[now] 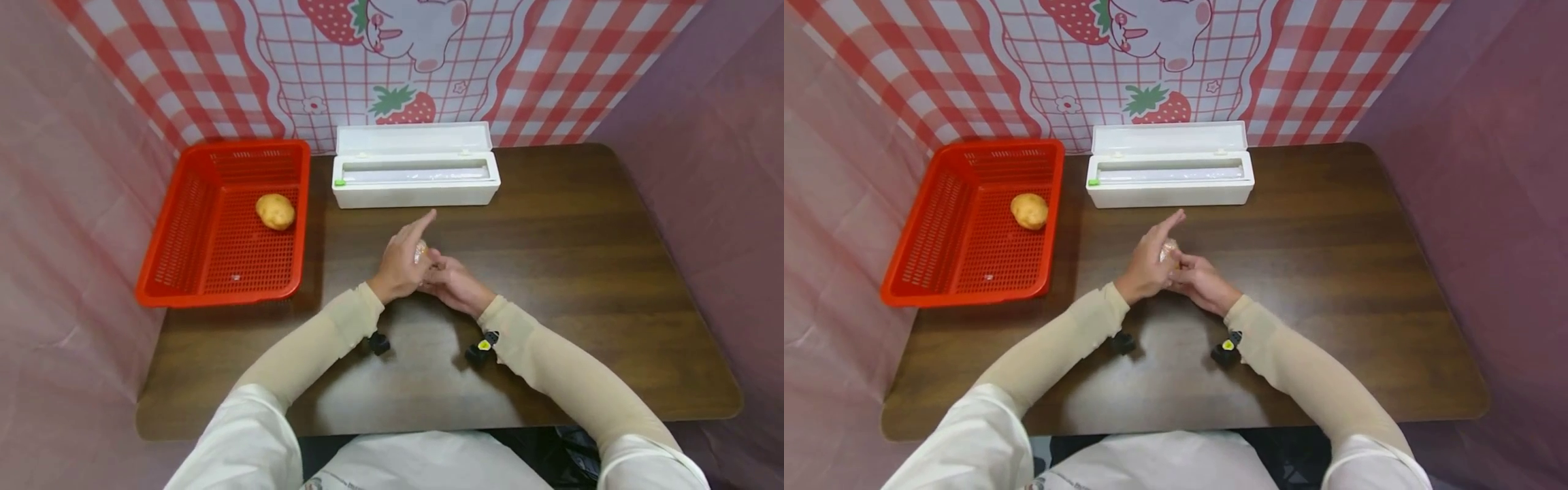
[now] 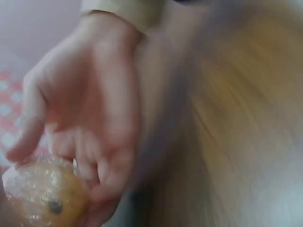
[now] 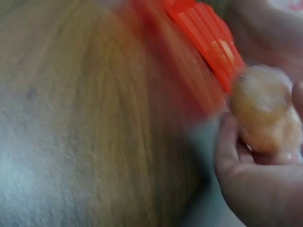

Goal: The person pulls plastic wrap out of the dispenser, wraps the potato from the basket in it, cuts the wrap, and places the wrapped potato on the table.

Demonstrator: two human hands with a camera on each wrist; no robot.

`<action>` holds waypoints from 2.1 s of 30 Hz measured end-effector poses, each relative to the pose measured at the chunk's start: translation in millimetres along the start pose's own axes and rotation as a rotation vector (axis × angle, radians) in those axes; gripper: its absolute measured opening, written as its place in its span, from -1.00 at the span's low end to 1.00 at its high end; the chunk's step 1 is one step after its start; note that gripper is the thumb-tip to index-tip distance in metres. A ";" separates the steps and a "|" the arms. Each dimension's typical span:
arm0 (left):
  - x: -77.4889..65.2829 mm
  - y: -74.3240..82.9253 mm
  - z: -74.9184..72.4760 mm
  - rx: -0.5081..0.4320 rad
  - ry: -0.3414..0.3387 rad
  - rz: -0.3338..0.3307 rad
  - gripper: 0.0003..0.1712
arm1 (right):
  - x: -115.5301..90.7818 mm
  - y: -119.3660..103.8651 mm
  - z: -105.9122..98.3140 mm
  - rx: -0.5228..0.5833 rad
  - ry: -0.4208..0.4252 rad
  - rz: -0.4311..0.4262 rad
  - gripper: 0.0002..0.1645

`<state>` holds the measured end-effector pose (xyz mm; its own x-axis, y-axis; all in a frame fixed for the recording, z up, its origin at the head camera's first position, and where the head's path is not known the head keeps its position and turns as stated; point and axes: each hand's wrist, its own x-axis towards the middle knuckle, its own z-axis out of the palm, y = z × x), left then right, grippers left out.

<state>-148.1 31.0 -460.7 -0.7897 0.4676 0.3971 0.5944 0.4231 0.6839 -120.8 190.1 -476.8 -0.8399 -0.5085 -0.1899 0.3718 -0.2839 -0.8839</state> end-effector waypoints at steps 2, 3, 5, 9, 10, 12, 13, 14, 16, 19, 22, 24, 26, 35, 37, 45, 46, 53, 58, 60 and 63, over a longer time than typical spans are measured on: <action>1.1 -1.6 2.9 -0.203 0.179 0.030 0.10 | 1.8 0.3 4.4 -0.038 0.036 -0.036 -0.41; 1.4 -2.8 4.5 -0.277 0.257 0.041 0.07 | 2.8 0.0 5.8 -0.067 0.047 -0.051 -0.41; 2.3 -5.1 7.3 -0.376 0.377 0.063 0.02 | 4.8 -1.4 6.9 -0.103 0.064 -0.068 -0.36; 1.9 -6.7 8.5 -0.434 0.534 0.060 0.00 | 5.8 -7.3 2.4 -0.101 0.110 -0.059 -0.30; 1.2 -6.7 7.4 -0.438 0.552 0.051 0.00 | 5.3 -9.2 -0.5 -0.092 0.123 -0.058 -0.30; -3.0 0.3 -0.5 -0.422 0.566 0.024 -0.02 | 4.3 -14.8 -9.0 -0.075 0.150 -0.060 -0.30; -6.3 4.5 -4.8 -0.414 0.567 0.016 -0.04 | 2.8 -18.2 -14.4 -0.070 0.166 -0.064 -0.31; -10.1 2.8 -6.2 -0.407 0.553 0.004 -0.06 | 0.8 -22.2 -20.6 -0.066 0.180 -0.067 -0.31; -18.8 -1.3 -7.8 -0.388 0.514 -0.036 -0.12 | -4.3 -30.7 -34.6 -0.054 0.215 -0.076 -0.36; -31.7 -14.9 -3.4 -0.352 0.429 -0.128 -0.30 | -13.5 -44.7 -56.3 -0.030 0.265 -0.092 -0.50; -40.9 -23.4 0.0 -0.314 0.333 -0.251 -0.45 | -21.3 -57.9 -75.6 0.011 0.306 -0.119 -0.67; -45.1 -25.1 0.1 -0.288 0.287 -0.320 -0.48 | -25.9 -65.3 -86.3 0.049 0.325 -0.135 -0.76; -48.4 -25.9 -0.7 -0.280 0.250 -0.372 -0.49 | -30.1 -71.7 -95.0 0.078 0.338 -0.149 -0.81; -56.3 -30.6 -7.0 -0.053 -0.216 -0.424 -0.41 | -44.1 -99.9 -128.9 0.144 0.366 -0.204 -0.86; -59.6 -32.1 -9.9 0.006 -0.336 -0.386 -0.32 | -43.4 -105.8 -137.6 0.154 0.378 -0.206 -0.84; -65.8 -33.3 -16.4 0.051 -0.507 -0.312 -0.15 | -36.9 -129.4 -170.5 0.155 0.537 -0.183 -0.85; -64.8 -32.7 -15.1 0.047 -0.515 -0.306 -0.14 | -37.3 -132.5 -174.1 0.156 0.562 -0.181 -0.86; -61.9 -30.4 -8.8 0.076 -0.534 -0.303 -0.11 | -22.2 -138.4 -189.5 0.117 0.645 -0.170 -0.89; -60.4 -29.2 -7.1 0.078 -0.504 -0.308 -0.13 | -1.8 -133.9 -198.2 0.002 0.731 -0.146 -0.86; -60.8 -29.4 -7.1 0.074 -0.501 -0.310 -0.14 | 4.1 -130.0 -201.2 -0.034 0.755 -0.127 -0.86; -62.5 -30.2 -8.1 0.069 -0.505 -0.313 -0.15 | 10.5 -123.5 -203.4 -0.084 0.765 -0.107 -0.86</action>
<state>-117.8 -17.3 -501.2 -0.7692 0.6164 -0.1685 0.3669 0.6419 0.6733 -255.9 385.2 -456.5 -0.9202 0.2293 -0.3172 0.2679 -0.2217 -0.9376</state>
